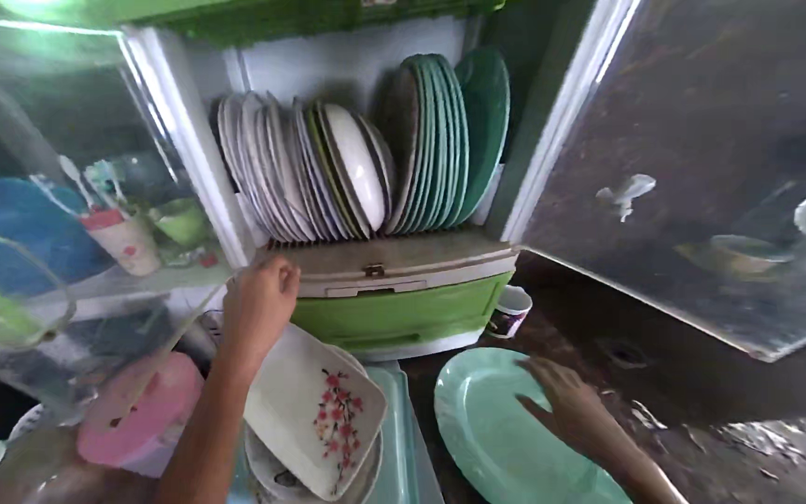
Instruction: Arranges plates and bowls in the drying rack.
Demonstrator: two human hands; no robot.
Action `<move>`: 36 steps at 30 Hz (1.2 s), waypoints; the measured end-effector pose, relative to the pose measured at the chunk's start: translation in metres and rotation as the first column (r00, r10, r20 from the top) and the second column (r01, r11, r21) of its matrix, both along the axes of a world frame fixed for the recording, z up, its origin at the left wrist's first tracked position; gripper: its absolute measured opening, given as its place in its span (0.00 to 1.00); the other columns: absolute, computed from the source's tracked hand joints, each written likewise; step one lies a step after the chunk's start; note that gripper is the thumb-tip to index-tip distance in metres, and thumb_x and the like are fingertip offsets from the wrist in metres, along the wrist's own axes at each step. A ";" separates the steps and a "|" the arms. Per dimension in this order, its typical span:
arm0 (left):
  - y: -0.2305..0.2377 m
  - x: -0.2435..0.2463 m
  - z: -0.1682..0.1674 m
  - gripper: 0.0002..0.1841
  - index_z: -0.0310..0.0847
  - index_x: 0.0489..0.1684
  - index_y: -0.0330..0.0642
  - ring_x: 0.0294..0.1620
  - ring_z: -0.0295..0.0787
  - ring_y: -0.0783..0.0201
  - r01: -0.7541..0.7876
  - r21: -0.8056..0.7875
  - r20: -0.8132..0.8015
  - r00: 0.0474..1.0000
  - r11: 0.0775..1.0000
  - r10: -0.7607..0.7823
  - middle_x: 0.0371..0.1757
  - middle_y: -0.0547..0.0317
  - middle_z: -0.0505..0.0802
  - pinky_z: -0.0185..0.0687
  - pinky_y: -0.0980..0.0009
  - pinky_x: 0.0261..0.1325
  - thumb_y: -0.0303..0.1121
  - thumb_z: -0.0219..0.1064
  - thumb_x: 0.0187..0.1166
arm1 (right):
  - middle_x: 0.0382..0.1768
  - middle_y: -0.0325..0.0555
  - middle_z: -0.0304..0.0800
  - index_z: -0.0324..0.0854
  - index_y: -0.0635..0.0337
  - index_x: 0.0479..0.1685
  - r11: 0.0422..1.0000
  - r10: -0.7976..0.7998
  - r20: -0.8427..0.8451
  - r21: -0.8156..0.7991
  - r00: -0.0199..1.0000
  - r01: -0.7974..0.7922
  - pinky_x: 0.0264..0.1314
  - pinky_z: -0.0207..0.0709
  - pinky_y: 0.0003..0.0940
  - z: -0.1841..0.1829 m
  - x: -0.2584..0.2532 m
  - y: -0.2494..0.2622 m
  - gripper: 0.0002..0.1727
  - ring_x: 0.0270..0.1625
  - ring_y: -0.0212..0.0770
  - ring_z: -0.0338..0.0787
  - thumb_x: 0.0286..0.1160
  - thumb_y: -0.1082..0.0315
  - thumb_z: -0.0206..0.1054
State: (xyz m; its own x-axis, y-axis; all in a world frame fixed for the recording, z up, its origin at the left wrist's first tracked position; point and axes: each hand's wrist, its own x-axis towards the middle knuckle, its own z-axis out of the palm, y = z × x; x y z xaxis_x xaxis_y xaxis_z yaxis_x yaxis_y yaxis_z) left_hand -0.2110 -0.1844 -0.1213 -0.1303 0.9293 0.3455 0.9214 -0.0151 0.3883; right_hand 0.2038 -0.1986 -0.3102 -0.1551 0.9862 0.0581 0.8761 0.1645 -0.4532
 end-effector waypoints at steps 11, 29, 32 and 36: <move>-0.100 0.070 -0.081 0.15 0.90 0.47 0.34 0.45 0.92 0.77 0.683 0.094 0.376 0.649 0.724 -0.661 0.44 0.56 0.97 0.87 0.80 0.51 0.35 0.58 0.86 | 0.59 0.79 0.84 0.77 0.79 0.67 0.715 -0.685 -0.291 -0.444 0.668 0.540 0.70 0.70 0.71 -0.062 0.076 -0.053 0.33 0.64 0.73 0.83 0.75 0.57 0.76; -0.098 0.141 -0.091 0.16 0.90 0.46 0.36 0.44 0.91 0.76 0.529 0.173 0.399 0.734 0.831 -0.550 0.45 0.60 0.96 0.87 0.77 0.50 0.34 0.55 0.87 | 0.71 0.85 0.74 0.70 0.85 0.71 0.495 -0.688 -0.358 0.404 0.631 0.769 0.84 0.60 0.61 0.021 0.223 -0.043 0.27 0.78 0.76 0.73 0.87 0.66 0.56; -0.048 0.177 -0.025 0.14 0.92 0.50 0.37 0.49 0.93 0.56 0.521 0.355 -0.018 0.834 0.776 -0.552 0.47 0.47 0.95 0.87 0.59 0.53 0.31 0.58 0.85 | 0.57 0.92 0.77 0.80 0.87 0.47 0.690 -0.459 -0.080 0.595 0.885 0.412 0.67 0.62 0.83 0.020 0.224 -0.052 0.15 0.66 0.93 0.73 0.75 0.76 0.61; 0.072 0.220 0.068 0.16 0.89 0.56 0.33 0.73 0.84 0.41 0.783 0.340 -0.549 0.615 0.521 -0.566 0.62 0.40 0.93 0.70 0.46 0.78 0.24 0.55 0.83 | 0.57 0.81 0.83 0.82 0.82 0.42 0.737 -0.188 0.027 0.665 0.982 0.122 0.62 0.75 0.73 0.002 0.216 -0.071 0.13 0.60 0.83 0.83 0.72 0.76 0.58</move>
State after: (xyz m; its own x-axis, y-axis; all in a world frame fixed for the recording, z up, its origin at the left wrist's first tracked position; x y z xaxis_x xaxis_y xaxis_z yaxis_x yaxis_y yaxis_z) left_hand 0.0087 -0.1125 -0.0536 0.6797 0.3375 0.6512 0.5912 -0.7775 -0.2142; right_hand 0.4195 -0.2699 -0.3082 -0.0401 0.7180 0.6949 0.9460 0.2512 -0.2049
